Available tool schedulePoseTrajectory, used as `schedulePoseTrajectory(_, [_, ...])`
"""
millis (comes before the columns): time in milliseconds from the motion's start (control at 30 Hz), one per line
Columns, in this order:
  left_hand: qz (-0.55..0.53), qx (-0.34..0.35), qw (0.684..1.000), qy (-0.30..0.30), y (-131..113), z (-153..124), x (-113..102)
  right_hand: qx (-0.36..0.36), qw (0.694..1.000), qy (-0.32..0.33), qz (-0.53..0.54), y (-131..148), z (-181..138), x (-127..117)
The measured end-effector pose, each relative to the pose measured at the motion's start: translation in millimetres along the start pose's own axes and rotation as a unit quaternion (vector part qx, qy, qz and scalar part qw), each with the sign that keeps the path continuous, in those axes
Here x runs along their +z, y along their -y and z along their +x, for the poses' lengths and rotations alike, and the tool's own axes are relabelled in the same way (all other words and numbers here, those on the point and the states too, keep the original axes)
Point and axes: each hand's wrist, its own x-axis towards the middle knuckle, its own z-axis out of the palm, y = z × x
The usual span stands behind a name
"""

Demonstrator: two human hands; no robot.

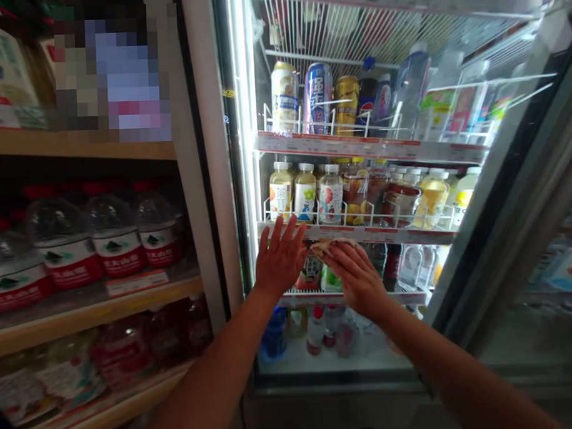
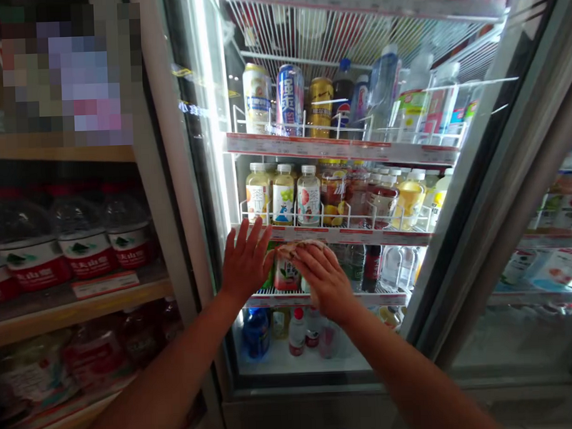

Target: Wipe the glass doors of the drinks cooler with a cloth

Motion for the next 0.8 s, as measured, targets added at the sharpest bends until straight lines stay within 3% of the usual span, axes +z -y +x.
schedulePoseTrajectory(67, [-0.001,-0.002,1.000,0.000,0,0,0,-0.002,1.000,-0.019,0.004,-2,18,-4])
schedulePoseTrajectory(233, [-0.005,-0.007,1.000,0.005,-1,0,-1,0.035,0.990,-0.139,-0.001,-7,81,-10])
schedulePoseTrajectory(467, [-0.017,-0.007,1.000,0.011,0,-2,-2,0.027,0.988,-0.149,-0.039,-22,147,-14])
schedulePoseTrajectory(600, [-0.019,-0.010,1.000,0.018,0,-2,-1,0.065,0.983,-0.161,-0.059,-26,149,-17])
schedulePoseTrajectory(800, [-0.027,-0.013,0.999,0.014,0,-2,0,-0.007,0.995,-0.077,-0.057,-24,130,-24])
